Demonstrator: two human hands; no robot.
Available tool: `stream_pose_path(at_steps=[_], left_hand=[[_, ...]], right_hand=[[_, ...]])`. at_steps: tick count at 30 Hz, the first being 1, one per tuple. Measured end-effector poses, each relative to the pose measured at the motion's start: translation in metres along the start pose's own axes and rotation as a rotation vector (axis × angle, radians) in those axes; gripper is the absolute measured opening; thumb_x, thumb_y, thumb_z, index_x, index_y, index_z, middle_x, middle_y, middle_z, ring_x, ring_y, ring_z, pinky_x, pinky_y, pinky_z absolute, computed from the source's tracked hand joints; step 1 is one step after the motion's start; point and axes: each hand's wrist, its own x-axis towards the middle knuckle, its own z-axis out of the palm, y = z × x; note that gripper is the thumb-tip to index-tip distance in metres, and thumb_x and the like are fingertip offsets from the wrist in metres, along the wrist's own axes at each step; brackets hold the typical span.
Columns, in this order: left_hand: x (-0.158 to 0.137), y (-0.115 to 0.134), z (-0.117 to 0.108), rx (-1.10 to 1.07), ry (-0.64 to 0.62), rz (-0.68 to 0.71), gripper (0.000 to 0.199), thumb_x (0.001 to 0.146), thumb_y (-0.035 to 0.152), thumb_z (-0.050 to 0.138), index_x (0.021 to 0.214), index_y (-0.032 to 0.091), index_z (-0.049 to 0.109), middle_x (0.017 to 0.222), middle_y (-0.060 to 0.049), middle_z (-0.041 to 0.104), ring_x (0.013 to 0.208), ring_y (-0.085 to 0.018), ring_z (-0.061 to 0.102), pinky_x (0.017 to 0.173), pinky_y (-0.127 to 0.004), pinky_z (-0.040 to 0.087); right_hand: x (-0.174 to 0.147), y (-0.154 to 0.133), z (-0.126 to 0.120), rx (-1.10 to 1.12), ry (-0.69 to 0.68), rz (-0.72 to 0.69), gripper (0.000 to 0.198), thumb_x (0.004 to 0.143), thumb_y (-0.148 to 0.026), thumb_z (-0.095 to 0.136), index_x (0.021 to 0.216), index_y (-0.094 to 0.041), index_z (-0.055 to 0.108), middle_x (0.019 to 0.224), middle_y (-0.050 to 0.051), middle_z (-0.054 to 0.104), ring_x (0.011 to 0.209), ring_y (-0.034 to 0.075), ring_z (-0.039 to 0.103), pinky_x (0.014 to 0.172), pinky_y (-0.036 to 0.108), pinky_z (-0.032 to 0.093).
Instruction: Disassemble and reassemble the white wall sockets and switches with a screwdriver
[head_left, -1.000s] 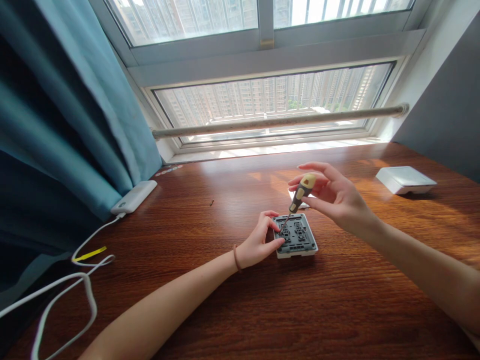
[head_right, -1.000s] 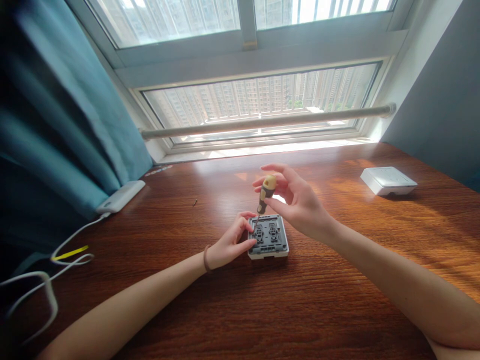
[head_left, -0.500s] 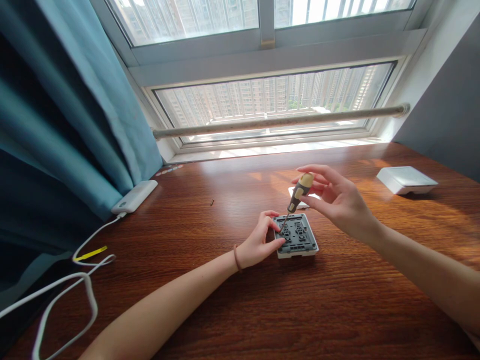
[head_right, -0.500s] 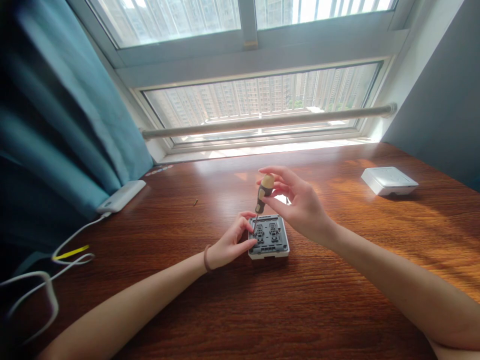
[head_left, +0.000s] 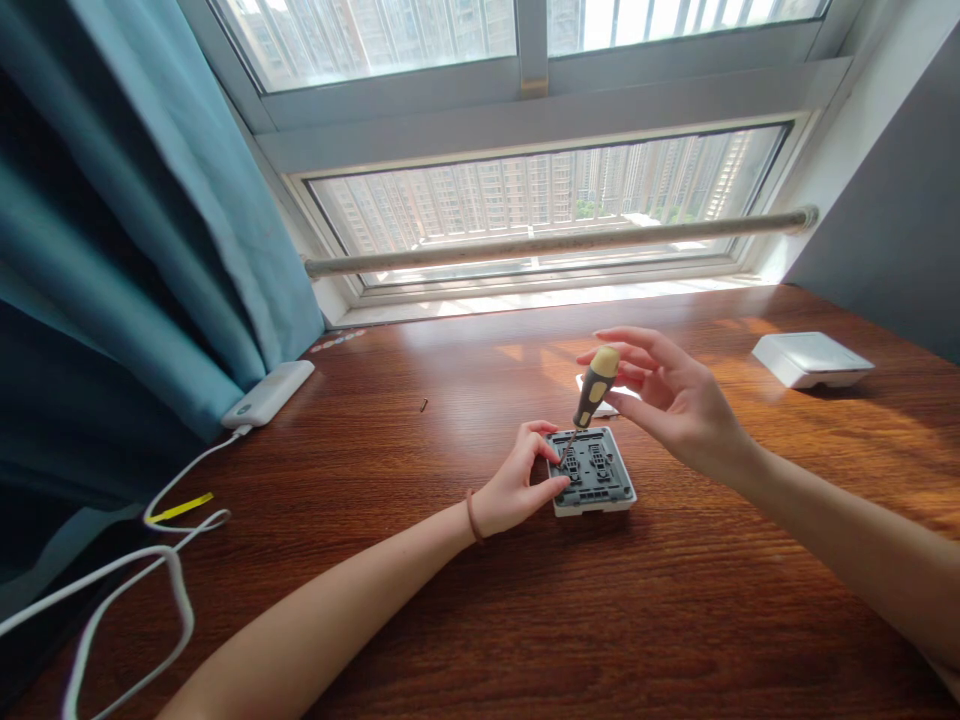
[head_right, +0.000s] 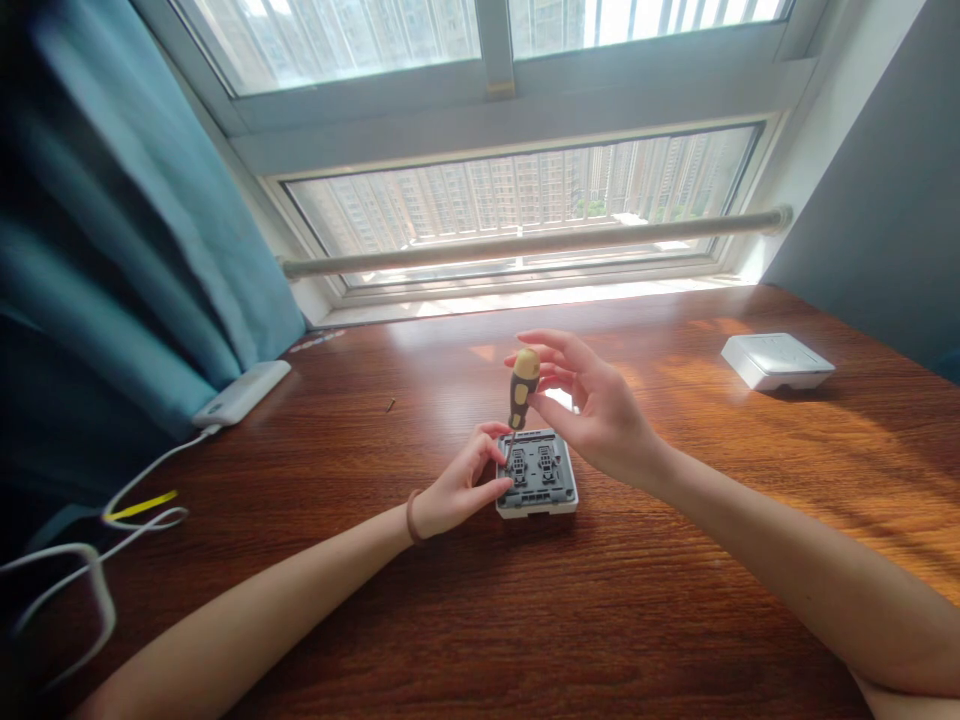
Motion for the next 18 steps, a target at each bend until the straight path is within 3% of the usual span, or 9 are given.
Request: stream_pose_path(at_steps=[3, 7, 12, 18], left_hand=[[0.0, 0.0, 0.0, -0.026, -0.002, -0.006, 0.019, 0.078, 0.027, 0.061, 0.088, 0.019, 0.047, 0.123, -0.01, 0.035, 0.121, -0.024, 0.035, 0.104, -0.043, 0.025], [0.0, 0.0, 0.0, -0.027, -0.007, -0.008, 0.019, 0.078, 0.026, 0.061, 0.088, 0.019, 0.046, 0.124, -0.01, 0.035, 0.122, -0.024, 0.034, 0.104, -0.043, 0.025], [0.0, -0.002, 0.0, -0.015, -0.004, 0.005, 0.019, 0.079, 0.027, 0.061, 0.089, 0.019, 0.046, 0.124, -0.01, 0.035, 0.123, -0.024, 0.033, 0.105, -0.043, 0.024], [0.0, -0.003, 0.0, -0.029, 0.006, -0.007, 0.02, 0.078, 0.028, 0.062, 0.088, 0.019, 0.047, 0.122, -0.01, 0.036, 0.122, -0.024, 0.034, 0.106, -0.044, 0.023]], right_hand=[[-0.001, -0.002, 0.002, 0.002, -0.022, 0.015, 0.038, 0.077, -0.016, 0.058, 0.114, -0.023, 0.049, 0.108, 0.006, 0.058, 0.098, 0.019, 0.058, 0.085, 0.038, 0.05], [0.0, 0.005, 0.002, -0.105, 0.018, 0.069, 0.035, 0.075, -0.021, 0.064, 0.108, -0.022, 0.053, 0.094, 0.004, 0.059, 0.083, 0.017, 0.06, 0.076, 0.035, 0.053], [0.002, 0.007, 0.003, 0.019, 0.052, 0.069, 0.053, 0.074, -0.013, 0.061, 0.122, -0.026, 0.04, 0.105, 0.005, 0.053, 0.088, 0.017, 0.062, 0.072, 0.032, 0.055], [0.0, -0.003, 0.004, 0.184, -0.039, -0.017, 0.049, 0.075, -0.005, 0.054, 0.116, -0.029, 0.039, 0.112, 0.004, 0.052, 0.106, 0.02, 0.056, 0.094, 0.042, 0.046]])
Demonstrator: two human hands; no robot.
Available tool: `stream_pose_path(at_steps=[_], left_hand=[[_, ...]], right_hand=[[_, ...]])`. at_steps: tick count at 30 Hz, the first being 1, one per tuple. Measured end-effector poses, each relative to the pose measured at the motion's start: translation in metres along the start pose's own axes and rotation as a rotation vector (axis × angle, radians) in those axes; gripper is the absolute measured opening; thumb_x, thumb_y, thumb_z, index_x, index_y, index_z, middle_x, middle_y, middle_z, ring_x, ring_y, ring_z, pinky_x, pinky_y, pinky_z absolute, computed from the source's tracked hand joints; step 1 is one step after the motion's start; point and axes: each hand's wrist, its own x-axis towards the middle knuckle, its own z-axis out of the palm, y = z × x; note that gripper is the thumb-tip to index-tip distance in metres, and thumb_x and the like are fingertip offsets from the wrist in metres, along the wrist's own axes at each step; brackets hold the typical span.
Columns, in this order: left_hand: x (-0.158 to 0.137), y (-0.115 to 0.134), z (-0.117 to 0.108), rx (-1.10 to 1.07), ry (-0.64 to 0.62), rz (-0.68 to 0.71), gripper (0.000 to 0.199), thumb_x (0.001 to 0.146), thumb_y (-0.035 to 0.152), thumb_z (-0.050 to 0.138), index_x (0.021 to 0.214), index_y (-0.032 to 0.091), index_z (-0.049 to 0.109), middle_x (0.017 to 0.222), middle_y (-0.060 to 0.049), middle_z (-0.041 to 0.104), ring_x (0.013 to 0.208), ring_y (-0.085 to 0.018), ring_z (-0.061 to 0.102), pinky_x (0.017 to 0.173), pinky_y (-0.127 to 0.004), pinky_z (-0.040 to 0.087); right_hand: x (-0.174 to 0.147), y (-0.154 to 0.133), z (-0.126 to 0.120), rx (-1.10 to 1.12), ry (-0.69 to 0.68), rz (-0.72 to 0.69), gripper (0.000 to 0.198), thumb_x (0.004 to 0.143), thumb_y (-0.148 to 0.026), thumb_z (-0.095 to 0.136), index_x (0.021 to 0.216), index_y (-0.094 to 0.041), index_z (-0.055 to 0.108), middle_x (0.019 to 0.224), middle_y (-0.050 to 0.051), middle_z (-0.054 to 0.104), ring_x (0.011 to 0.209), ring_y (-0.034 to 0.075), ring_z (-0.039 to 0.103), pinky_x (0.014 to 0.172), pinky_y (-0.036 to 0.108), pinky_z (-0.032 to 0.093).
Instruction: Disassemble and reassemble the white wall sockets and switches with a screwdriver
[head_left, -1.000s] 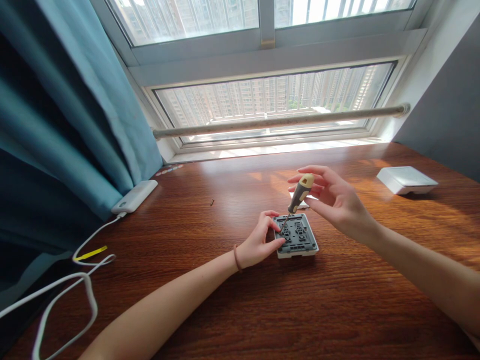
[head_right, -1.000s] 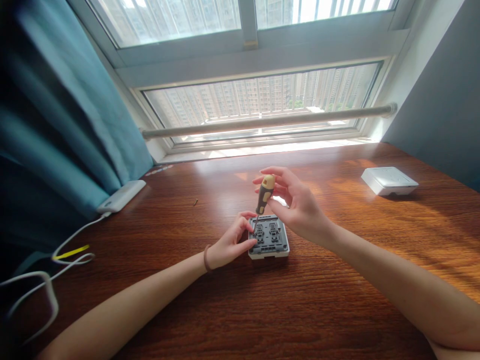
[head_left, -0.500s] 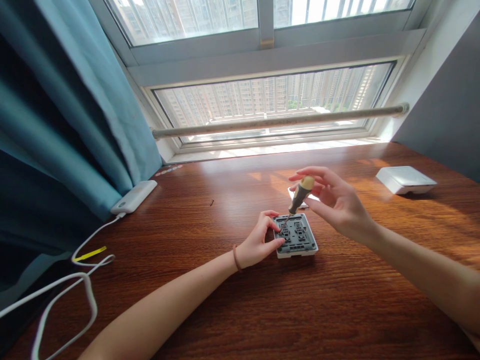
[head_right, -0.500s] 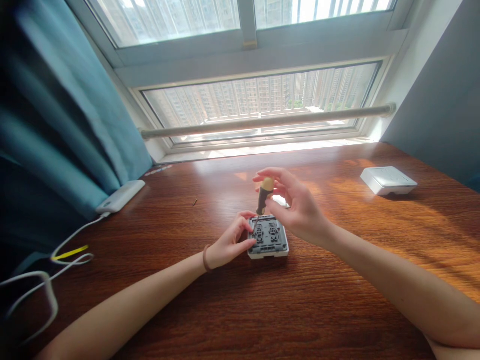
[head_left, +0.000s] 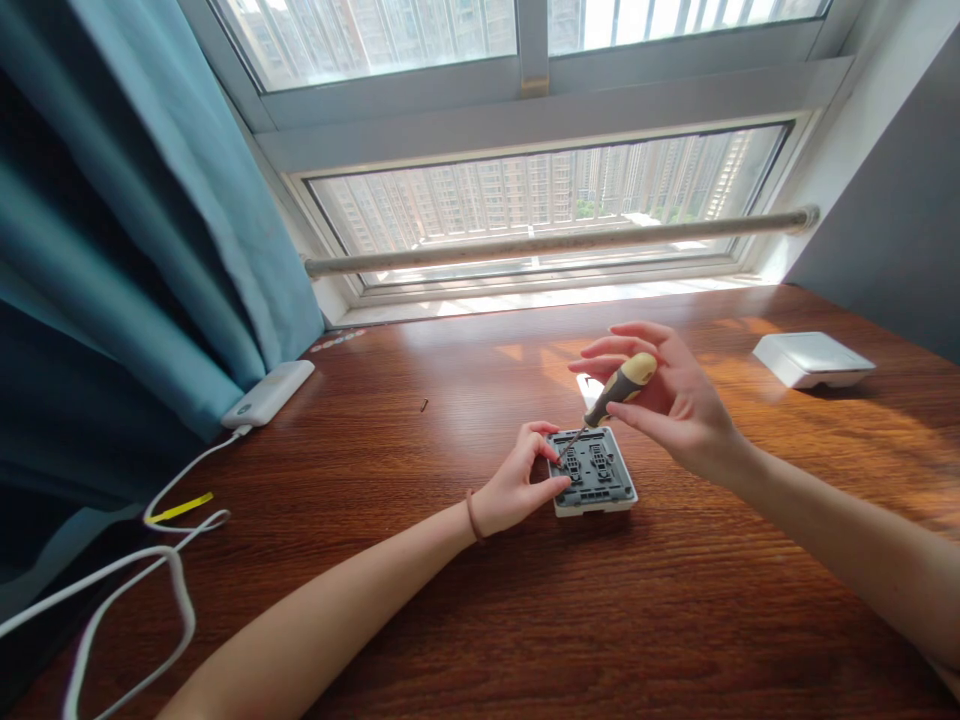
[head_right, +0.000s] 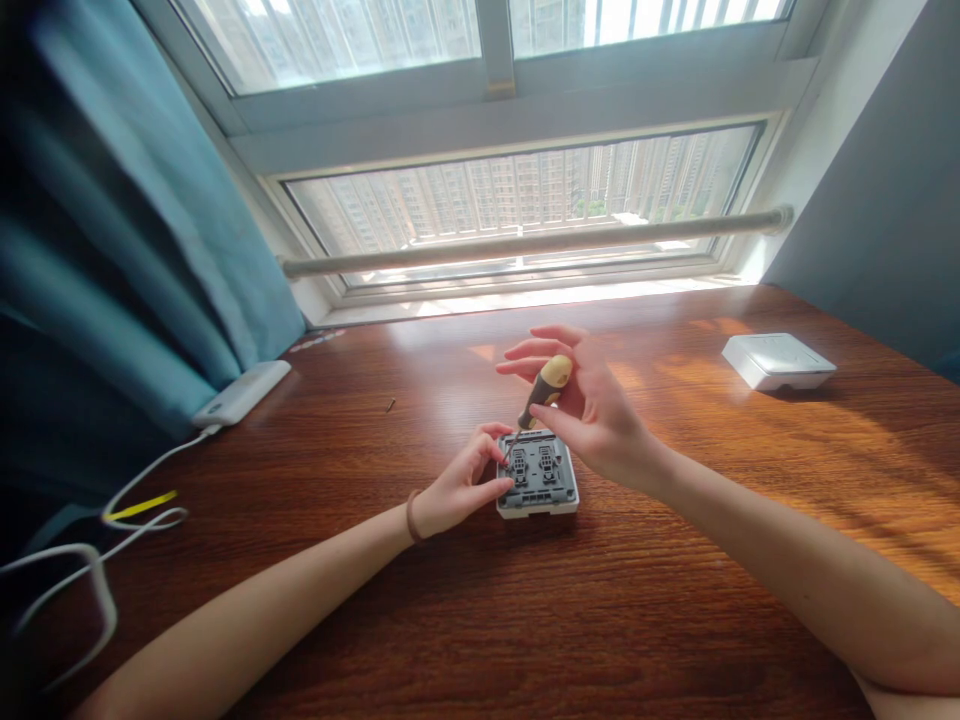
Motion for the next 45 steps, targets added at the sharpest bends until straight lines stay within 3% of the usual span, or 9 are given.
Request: stream_pose_path(at_steps=[13, 17, 20, 21, 23, 25, 28, 37, 45], left_hand=[[0.0, 0.011, 0.008, -0.069, 0.095, -0.166, 0.012, 0.073, 0.015, 0.055, 0.078, 0.018, 0.045, 0.115, -0.008, 0.035, 0.118, -0.024, 0.033, 0.105, -0.043, 0.023], [-0.003, 0.02, 0.019, -0.073, 0.227, -0.267, 0.012, 0.069, 0.01, 0.048, 0.075, 0.019, 0.043, 0.111, -0.007, 0.036, 0.115, -0.023, 0.034, 0.104, -0.04, 0.025], [-0.004, 0.021, 0.023, -0.071, 0.273, -0.29, 0.011, 0.069, 0.01, 0.047, 0.075, 0.019, 0.044, 0.11, -0.006, 0.036, 0.115, -0.022, 0.034, 0.105, -0.038, 0.025], [-0.004, 0.02, 0.023, -0.07, 0.275, -0.29, 0.01, 0.069, 0.011, 0.048, 0.075, 0.019, 0.045, 0.11, -0.007, 0.036, 0.116, -0.023, 0.034, 0.105, -0.038, 0.024], [-0.004, 0.017, 0.023, -0.083, 0.271, -0.284, 0.008, 0.069, 0.013, 0.049, 0.075, 0.018, 0.046, 0.111, -0.007, 0.036, 0.117, -0.023, 0.033, 0.105, -0.038, 0.024], [-0.004, 0.014, 0.021, -0.116, 0.269, -0.273, 0.008, 0.069, 0.015, 0.05, 0.075, 0.018, 0.047, 0.112, -0.007, 0.036, 0.118, -0.024, 0.033, 0.105, -0.039, 0.025], [-0.005, 0.012, 0.021, -0.18, 0.271, -0.259, 0.01, 0.068, 0.017, 0.052, 0.076, 0.018, 0.048, 0.114, -0.007, 0.036, 0.118, -0.025, 0.034, 0.103, -0.039, 0.028], [-0.005, 0.01, 0.02, -0.274, 0.27, -0.232, 0.013, 0.068, 0.021, 0.06, 0.076, 0.017, 0.051, 0.121, -0.008, 0.038, 0.117, -0.025, 0.039, 0.101, -0.04, 0.032], [-0.001, 0.013, 0.016, -0.347, 0.292, -0.242, 0.012, 0.066, 0.017, 0.068, 0.07, 0.015, 0.057, 0.127, -0.009, 0.042, 0.109, -0.024, 0.049, 0.092, -0.037, 0.041]], right_hand=[[0.0, -0.026, -0.021, -0.017, 0.343, -0.055, 0.043, 0.068, -0.01, 0.059, 0.105, -0.026, 0.046, 0.09, 0.0, 0.054, 0.074, 0.014, 0.059, 0.066, 0.032, 0.052], [-0.026, -0.011, -0.026, 0.028, 0.348, 0.159, 0.04, 0.068, -0.011, 0.056, 0.104, -0.024, 0.045, 0.085, 0.0, 0.054, 0.059, 0.011, 0.054, 0.048, 0.024, 0.044], [-0.05, 0.013, -0.025, -0.073, 0.214, 0.532, 0.029, 0.073, -0.019, 0.053, 0.101, -0.021, 0.046, 0.07, -0.003, 0.05, 0.046, 0.007, 0.044, 0.037, 0.019, 0.033], [-0.056, 0.021, -0.024, -0.161, 0.143, 0.648, 0.027, 0.076, -0.026, 0.053, 0.102, -0.021, 0.047, 0.067, -0.003, 0.049, 0.044, 0.007, 0.043, 0.037, 0.02, 0.033], [-0.065, 0.035, -0.02, -0.361, 0.044, 0.701, 0.035, 0.073, -0.035, 0.06, 0.103, -0.019, 0.049, 0.073, 0.0, 0.056, 0.054, 0.011, 0.052, 0.048, 0.025, 0.044], [-0.07, 0.045, -0.015, -0.521, -0.022, 0.614, 0.051, 0.065, -0.037, 0.068, 0.108, -0.018, 0.05, 0.093, 0.006, 0.061, 0.079, 0.019, 0.059, 0.071, 0.033, 0.048], [-0.073, 0.053, -0.012, -0.645, -0.085, 0.509, 0.07, 0.059, -0.038, 0.073, 0.121, -0.018, 0.046, 0.115, 0.011, 0.056, 0.106, 0.026, 0.052, 0.09, 0.04, 0.041], [-0.078, 0.053, -0.014, -0.637, -0.132, 0.546, 0.079, 0.063, -0.042, 0.07, 0.132, -0.018, 0.039, 0.118, 0.011, 0.057, 0.103, 0.026, 0.054, 0.089, 0.04, 0.042], [-0.077, 0.049, -0.013, -0.633, -0.137, 0.594, 0.079, 0.065, -0.044, 0.067, 0.133, -0.019, 0.035, 0.092, 0.005, 0.063, 0.084, 0.021, 0.058, 0.078, 0.033, 0.044]])
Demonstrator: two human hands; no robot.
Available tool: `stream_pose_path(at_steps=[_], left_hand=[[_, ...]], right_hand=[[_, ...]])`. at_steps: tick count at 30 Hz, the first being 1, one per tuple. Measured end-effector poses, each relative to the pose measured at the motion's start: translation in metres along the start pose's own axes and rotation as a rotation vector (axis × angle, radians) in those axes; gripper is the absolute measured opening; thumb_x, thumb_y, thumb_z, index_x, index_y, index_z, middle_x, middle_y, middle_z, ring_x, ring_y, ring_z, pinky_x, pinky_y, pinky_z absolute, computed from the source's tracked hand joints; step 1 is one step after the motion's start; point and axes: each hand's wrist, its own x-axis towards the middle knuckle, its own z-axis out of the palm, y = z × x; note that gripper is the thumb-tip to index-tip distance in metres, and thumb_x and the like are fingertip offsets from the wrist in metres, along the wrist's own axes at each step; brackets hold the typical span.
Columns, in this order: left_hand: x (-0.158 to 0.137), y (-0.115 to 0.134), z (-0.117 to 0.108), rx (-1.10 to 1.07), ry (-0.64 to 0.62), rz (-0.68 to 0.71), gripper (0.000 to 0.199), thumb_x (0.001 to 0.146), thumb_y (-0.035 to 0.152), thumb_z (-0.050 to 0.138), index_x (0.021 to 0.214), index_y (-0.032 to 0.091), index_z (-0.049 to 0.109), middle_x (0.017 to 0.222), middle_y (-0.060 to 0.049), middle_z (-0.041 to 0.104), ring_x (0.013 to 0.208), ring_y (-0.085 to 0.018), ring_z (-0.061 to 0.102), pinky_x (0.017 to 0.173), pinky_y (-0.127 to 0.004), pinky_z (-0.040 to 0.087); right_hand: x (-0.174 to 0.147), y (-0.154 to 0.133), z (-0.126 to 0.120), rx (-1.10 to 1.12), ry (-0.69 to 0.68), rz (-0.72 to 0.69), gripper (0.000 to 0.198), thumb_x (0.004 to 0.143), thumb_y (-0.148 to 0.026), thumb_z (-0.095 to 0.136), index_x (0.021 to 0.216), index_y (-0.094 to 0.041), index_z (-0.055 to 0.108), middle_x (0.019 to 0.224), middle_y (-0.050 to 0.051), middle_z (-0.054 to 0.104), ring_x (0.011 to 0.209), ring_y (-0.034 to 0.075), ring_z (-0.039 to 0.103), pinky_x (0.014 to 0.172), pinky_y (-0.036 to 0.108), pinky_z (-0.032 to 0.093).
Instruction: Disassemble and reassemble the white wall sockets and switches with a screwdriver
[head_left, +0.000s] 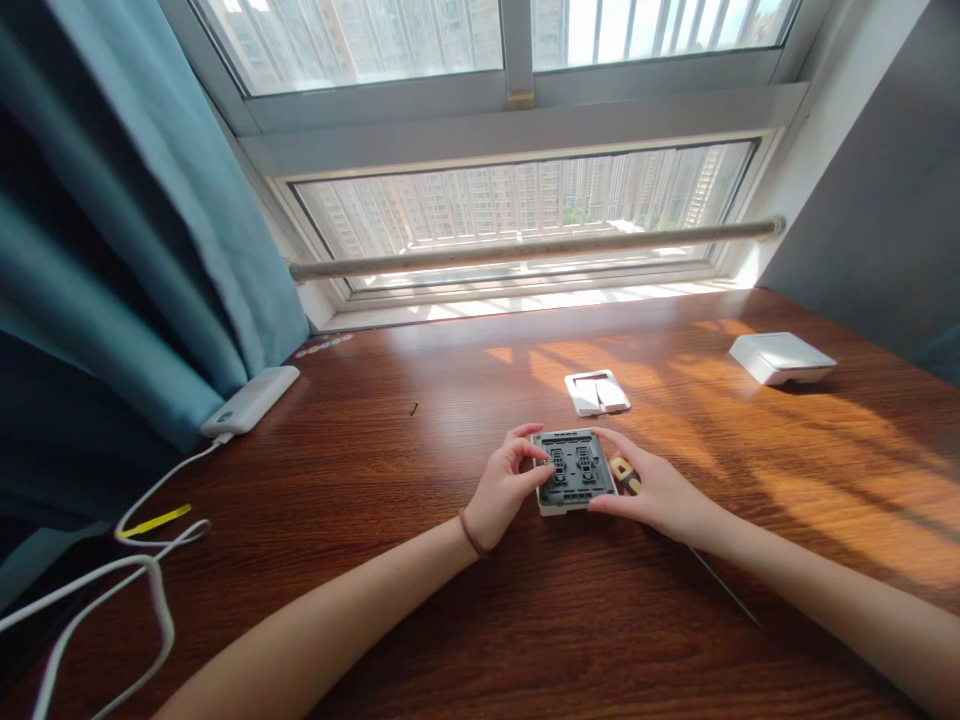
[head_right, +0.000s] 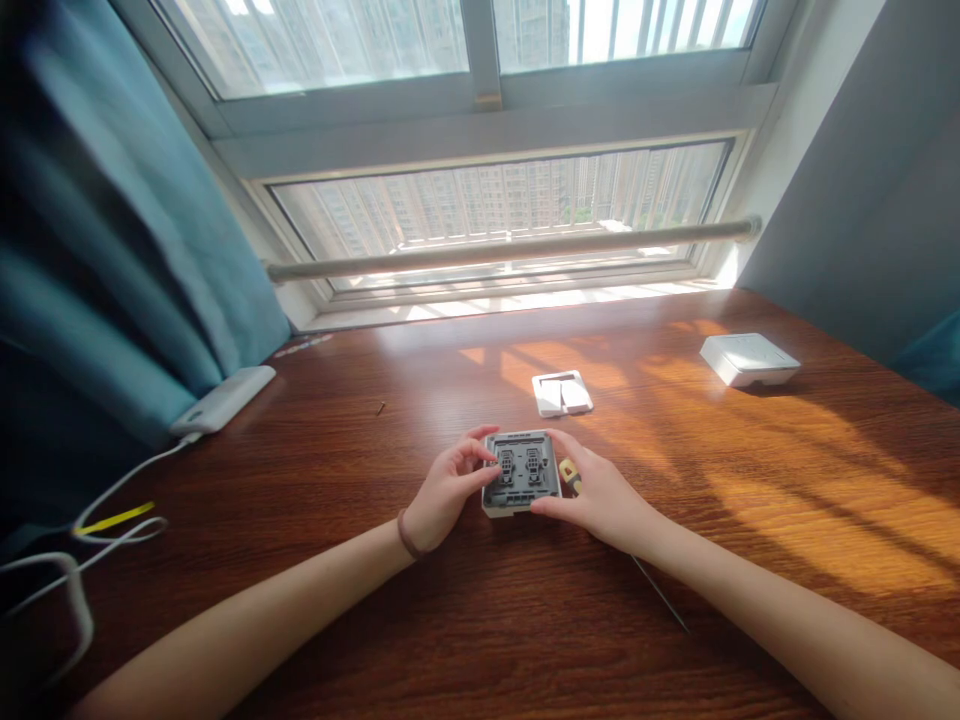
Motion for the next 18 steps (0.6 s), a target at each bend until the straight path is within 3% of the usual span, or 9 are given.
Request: stream_pose_path(at_steps=[5, 9, 12, 14, 16, 18], left_hand=[[0.002, 0.01, 0.001, -0.082, 0.031, 0.013, 0.015, 0.065, 0.018, 0.071, 0.066, 0.014, 0.057, 0.121, -0.008, 0.051, 0.099, -0.02, 0.056, 0.084, -0.033, 0.046], [0.013, 0.025, -0.014, 0.028, 0.148, 0.151, 0.011, 0.067, 0.022, 0.07, 0.073, 0.016, 0.063, 0.092, -0.005, 0.066, 0.09, -0.017, 0.059, 0.084, -0.031, 0.046], [0.029, 0.035, -0.042, 0.294, 0.322, 0.327, 0.012, 0.07, 0.026, 0.067, 0.077, 0.017, 0.066, 0.079, -0.002, 0.066, 0.081, -0.016, 0.06, 0.08, -0.03, 0.048], [0.039, 0.04, -0.068, 0.58, 0.428, 0.416, 0.014, 0.076, 0.029, 0.061, 0.082, 0.019, 0.068, 0.088, -0.002, 0.064, 0.086, -0.016, 0.059, 0.081, -0.028, 0.048], [0.047, 0.044, -0.094, 0.871, 0.528, 0.39, 0.019, 0.079, 0.031, 0.055, 0.088, 0.02, 0.069, 0.097, -0.003, 0.063, 0.093, -0.016, 0.058, 0.084, -0.026, 0.047], [0.054, 0.048, -0.119, 1.111, 0.571, 0.243, 0.023, 0.082, 0.031, 0.052, 0.095, 0.021, 0.067, 0.098, -0.003, 0.063, 0.093, -0.016, 0.059, 0.084, -0.025, 0.046]], right_hand=[[-0.001, 0.0, 0.0, 0.002, -0.009, -0.008, 0.079, 0.066, -0.044, 0.066, 0.134, -0.019, 0.034, 0.096, 0.005, 0.063, 0.087, 0.021, 0.058, 0.08, 0.034, 0.044], [-0.001, 0.002, 0.001, -0.009, 0.001, -0.01, 0.08, 0.066, -0.045, 0.066, 0.134, -0.02, 0.034, 0.107, 0.008, 0.062, 0.096, 0.023, 0.058, 0.087, 0.037, 0.041], [-0.001, 0.005, 0.001, -0.006, -0.002, -0.005, 0.081, 0.066, -0.046, 0.066, 0.135, -0.02, 0.033, 0.115, 0.01, 0.059, 0.102, 0.025, 0.055, 0.09, 0.039, 0.04], [-0.001, 0.006, 0.001, -0.004, -0.008, 0.0, 0.081, 0.066, -0.046, 0.065, 0.136, -0.021, 0.032, 0.115, 0.009, 0.06, 0.102, 0.025, 0.056, 0.091, 0.039, 0.04], [-0.001, 0.006, 0.001, -0.006, -0.014, 0.009, 0.08, 0.067, -0.046, 0.065, 0.136, -0.022, 0.031, 0.11, 0.008, 0.062, 0.098, 0.025, 0.058, 0.089, 0.039, 0.041], [-0.002, 0.005, 0.001, -0.009, -0.021, 0.019, 0.079, 0.067, -0.045, 0.064, 0.136, -0.022, 0.031, 0.103, 0.006, 0.065, 0.091, 0.023, 0.06, 0.087, 0.038, 0.043]])
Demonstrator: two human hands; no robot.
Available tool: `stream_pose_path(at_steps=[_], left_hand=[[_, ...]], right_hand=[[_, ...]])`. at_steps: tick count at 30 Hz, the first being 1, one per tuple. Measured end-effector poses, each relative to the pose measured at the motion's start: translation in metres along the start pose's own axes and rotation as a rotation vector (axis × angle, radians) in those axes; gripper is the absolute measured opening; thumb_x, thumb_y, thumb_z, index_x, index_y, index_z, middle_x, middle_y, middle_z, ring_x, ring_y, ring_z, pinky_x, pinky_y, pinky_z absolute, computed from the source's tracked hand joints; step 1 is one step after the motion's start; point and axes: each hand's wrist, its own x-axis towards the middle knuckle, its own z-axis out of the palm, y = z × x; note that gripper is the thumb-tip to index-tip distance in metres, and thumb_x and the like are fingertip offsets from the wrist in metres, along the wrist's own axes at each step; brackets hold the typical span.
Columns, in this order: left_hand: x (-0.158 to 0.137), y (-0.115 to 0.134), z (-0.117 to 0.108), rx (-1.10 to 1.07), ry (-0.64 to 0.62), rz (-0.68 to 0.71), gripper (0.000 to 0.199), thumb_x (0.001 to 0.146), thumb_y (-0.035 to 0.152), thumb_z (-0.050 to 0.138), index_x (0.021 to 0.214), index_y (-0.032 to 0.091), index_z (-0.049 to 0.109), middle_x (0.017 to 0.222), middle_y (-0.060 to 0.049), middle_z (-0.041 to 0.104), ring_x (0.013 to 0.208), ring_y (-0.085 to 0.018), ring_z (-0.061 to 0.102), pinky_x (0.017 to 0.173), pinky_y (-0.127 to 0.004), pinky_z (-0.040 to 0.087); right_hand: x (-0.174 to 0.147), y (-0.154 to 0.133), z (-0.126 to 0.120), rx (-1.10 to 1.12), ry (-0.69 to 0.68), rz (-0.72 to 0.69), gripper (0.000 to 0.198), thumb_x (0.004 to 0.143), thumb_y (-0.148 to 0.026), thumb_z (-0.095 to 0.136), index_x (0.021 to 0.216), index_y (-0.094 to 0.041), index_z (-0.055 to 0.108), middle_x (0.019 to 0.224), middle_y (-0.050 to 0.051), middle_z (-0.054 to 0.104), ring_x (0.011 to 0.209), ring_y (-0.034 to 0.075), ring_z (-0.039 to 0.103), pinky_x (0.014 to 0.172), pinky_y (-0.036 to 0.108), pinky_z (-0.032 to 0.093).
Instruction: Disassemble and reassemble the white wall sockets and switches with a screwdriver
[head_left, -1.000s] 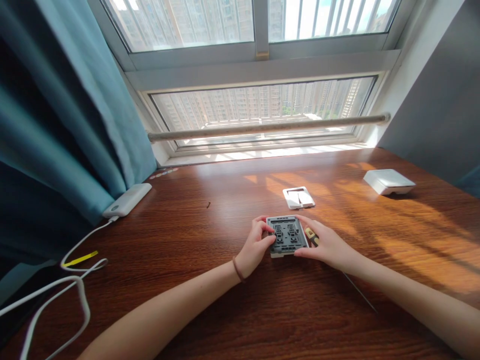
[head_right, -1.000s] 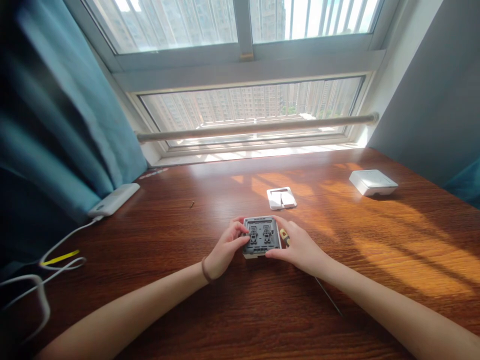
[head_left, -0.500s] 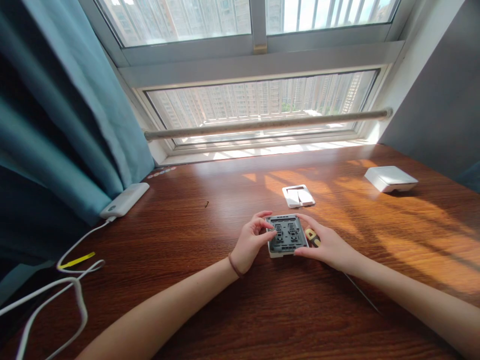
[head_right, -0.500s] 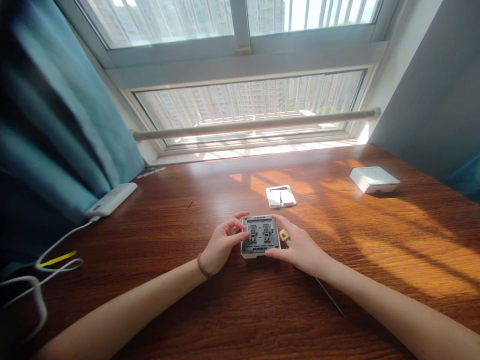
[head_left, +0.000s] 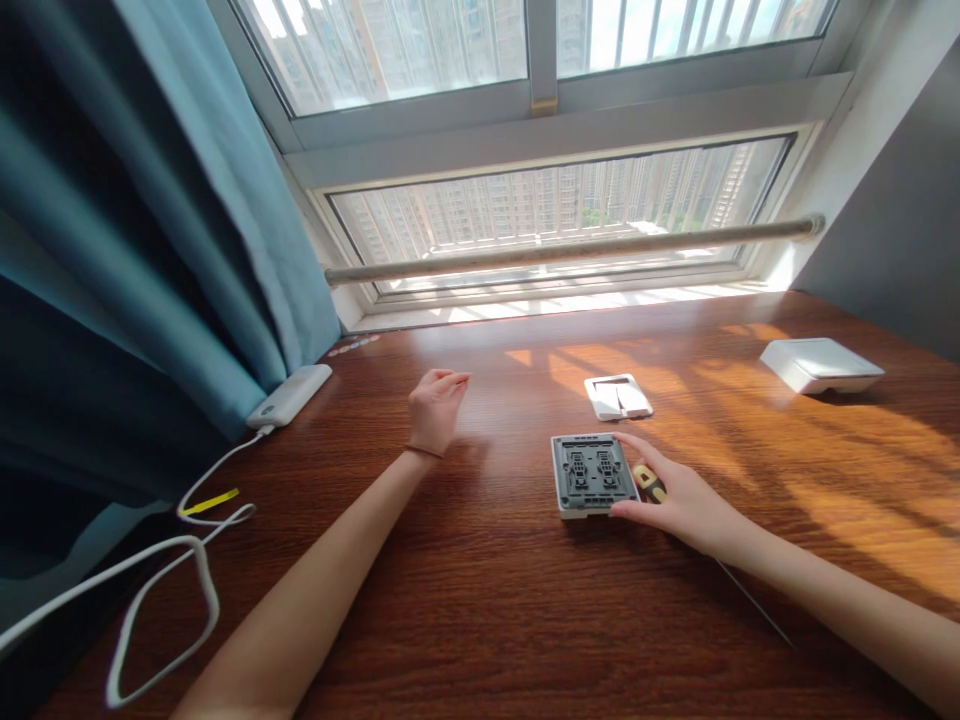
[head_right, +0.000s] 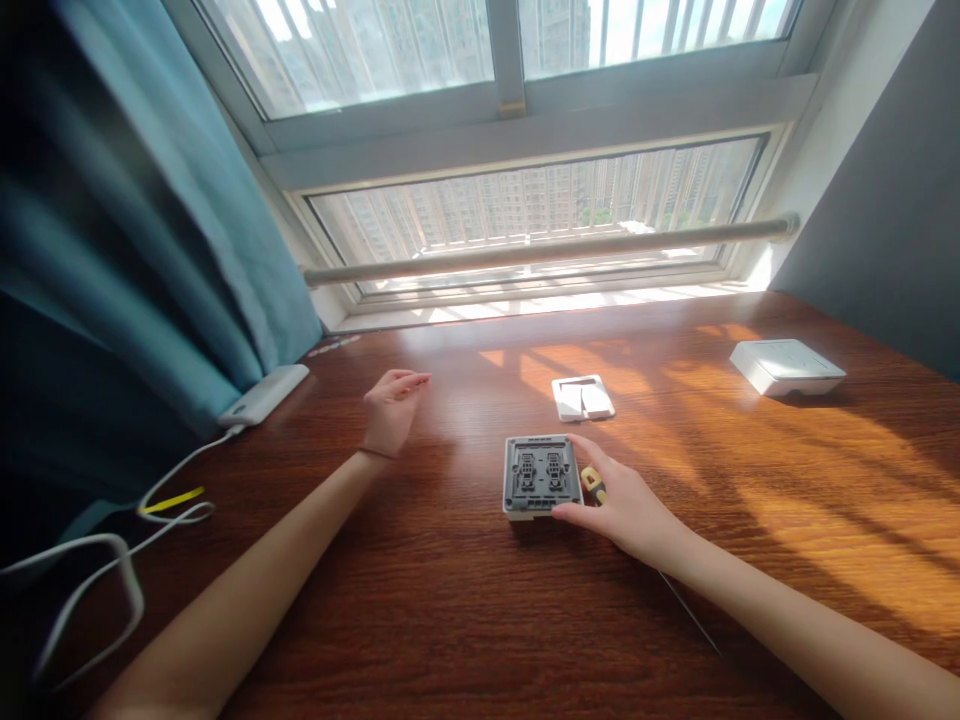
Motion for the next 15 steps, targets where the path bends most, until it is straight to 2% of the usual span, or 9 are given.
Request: stream_pose_path(at_steps=[1, 3, 7, 10, 15], left_hand=[[0.007, -0.009, -0.004, 0.105, -0.059, -0.034, 0.025, 0.082, 0.03, 0.051, 0.099, 0.022, 0.066, 0.097, -0.002, 0.065, 0.091, -0.015, 0.06, 0.084, -0.025, 0.046], [0.017, -0.024, -0.011, 0.183, -0.121, -0.078, 0.028, 0.077, 0.028, 0.057, 0.102, 0.019, 0.065, 0.087, -0.002, 0.068, 0.084, -0.016, 0.062, 0.083, -0.026, 0.046], [0.027, -0.043, -0.018, 0.248, -0.25, -0.103, 0.028, 0.066, 0.026, 0.066, 0.093, 0.017, 0.066, 0.073, -0.001, 0.07, 0.073, -0.018, 0.064, 0.073, -0.026, 0.048], [0.024, -0.045, -0.015, 0.298, -0.313, -0.083, 0.026, 0.064, 0.025, 0.066, 0.089, 0.018, 0.066, 0.073, -0.001, 0.07, 0.076, -0.019, 0.064, 0.072, -0.025, 0.047], [0.014, -0.041, -0.003, 0.404, -0.319, -0.075, 0.025, 0.07, 0.026, 0.06, 0.094, 0.021, 0.064, 0.079, -0.003, 0.07, 0.081, -0.022, 0.064, 0.075, -0.029, 0.046]], right_hand=[[0.0, -0.001, 0.0, -0.002, -0.003, 0.004, 0.079, 0.067, -0.045, 0.064, 0.135, -0.022, 0.031, 0.1, 0.005, 0.065, 0.089, 0.023, 0.061, 0.086, 0.038, 0.043], [0.0, -0.001, 0.0, -0.006, -0.006, 0.008, 0.079, 0.068, -0.046, 0.064, 0.135, -0.022, 0.031, 0.098, 0.005, 0.065, 0.087, 0.022, 0.061, 0.084, 0.036, 0.044], [0.0, -0.002, 0.0, -0.008, -0.003, 0.013, 0.08, 0.068, -0.047, 0.064, 0.136, -0.021, 0.03, 0.097, 0.005, 0.065, 0.086, 0.021, 0.061, 0.082, 0.034, 0.044], [0.0, -0.002, 0.0, -0.003, -0.011, 0.019, 0.081, 0.068, -0.047, 0.064, 0.136, -0.021, 0.029, 0.09, 0.003, 0.066, 0.082, 0.02, 0.061, 0.081, 0.033, 0.044], [-0.001, -0.003, 0.0, 0.008, -0.013, 0.021, 0.08, 0.069, -0.046, 0.064, 0.136, -0.022, 0.028, 0.087, 0.002, 0.066, 0.082, 0.02, 0.061, 0.082, 0.034, 0.043]])
